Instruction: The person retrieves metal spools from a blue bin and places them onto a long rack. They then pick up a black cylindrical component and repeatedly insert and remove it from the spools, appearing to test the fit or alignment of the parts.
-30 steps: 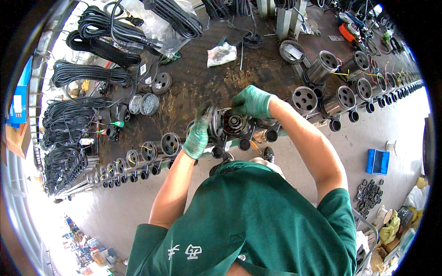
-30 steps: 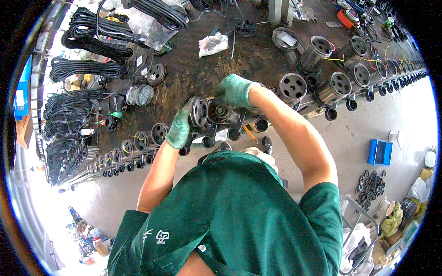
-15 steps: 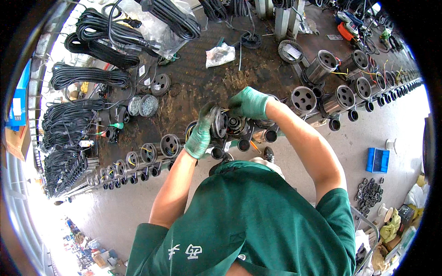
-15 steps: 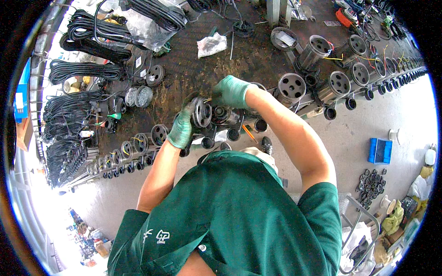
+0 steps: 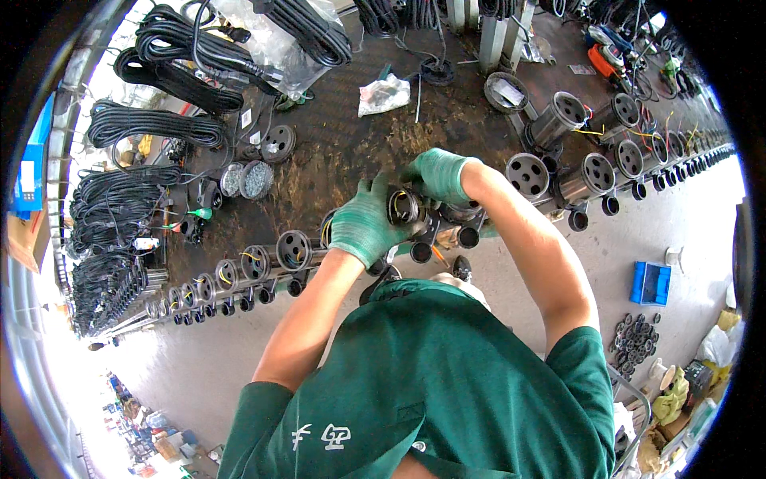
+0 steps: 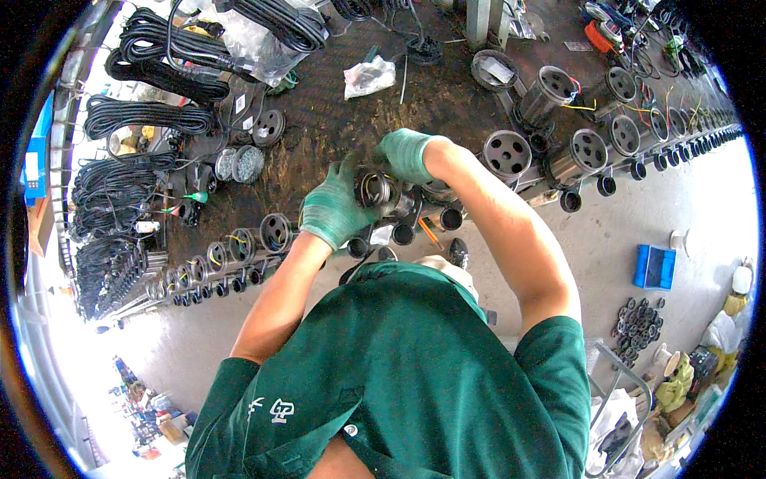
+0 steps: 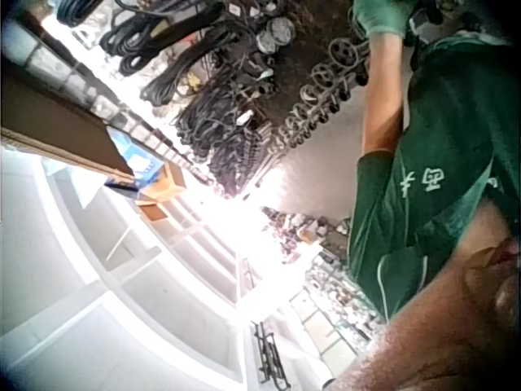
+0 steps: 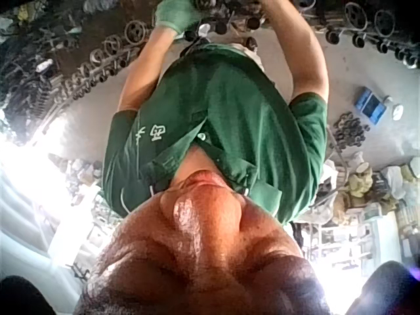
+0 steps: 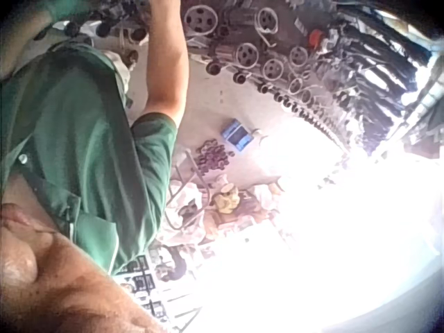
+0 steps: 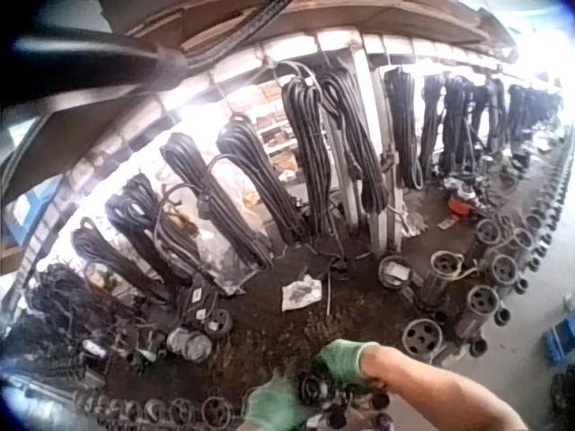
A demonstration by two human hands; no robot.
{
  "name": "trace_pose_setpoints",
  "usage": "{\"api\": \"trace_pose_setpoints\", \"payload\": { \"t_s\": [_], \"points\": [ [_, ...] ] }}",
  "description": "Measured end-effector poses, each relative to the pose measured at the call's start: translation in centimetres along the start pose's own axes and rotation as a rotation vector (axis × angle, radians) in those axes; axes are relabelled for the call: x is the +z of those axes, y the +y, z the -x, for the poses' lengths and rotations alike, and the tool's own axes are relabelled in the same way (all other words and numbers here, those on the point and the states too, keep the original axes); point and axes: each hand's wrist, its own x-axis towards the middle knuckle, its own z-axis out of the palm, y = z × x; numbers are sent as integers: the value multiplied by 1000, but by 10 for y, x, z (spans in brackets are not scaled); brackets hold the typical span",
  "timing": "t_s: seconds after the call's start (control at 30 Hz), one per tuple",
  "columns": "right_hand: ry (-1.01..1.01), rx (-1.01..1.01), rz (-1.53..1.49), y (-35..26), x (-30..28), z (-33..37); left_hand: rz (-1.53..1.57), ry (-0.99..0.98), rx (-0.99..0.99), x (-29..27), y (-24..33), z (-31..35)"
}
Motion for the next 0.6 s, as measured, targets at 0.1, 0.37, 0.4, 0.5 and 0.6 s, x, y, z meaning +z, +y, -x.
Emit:
{"api": "trace_pose_setpoints", "payload": {
  "t_s": [0.1, 0.37, 0.4, 0.5, 0.6],
  "points": [
    [62, 104, 48, -15, -24, 19, -112, -43, 40, 2, 5, -3],
    [415, 136, -241, -19, -25, 81, -287, -136, 52, 6, 25, -15],
    [419, 152, -297, -21, -21, 86, -302, -133, 62, 7, 25, -17],
    [483, 120, -432, -26, -9, 105, -304, -73, 111, 16, 16, -18],
    [574, 136, -566, -16, 8, 123, -298, -152, 112, 16, 19, -23]
  ]
}}
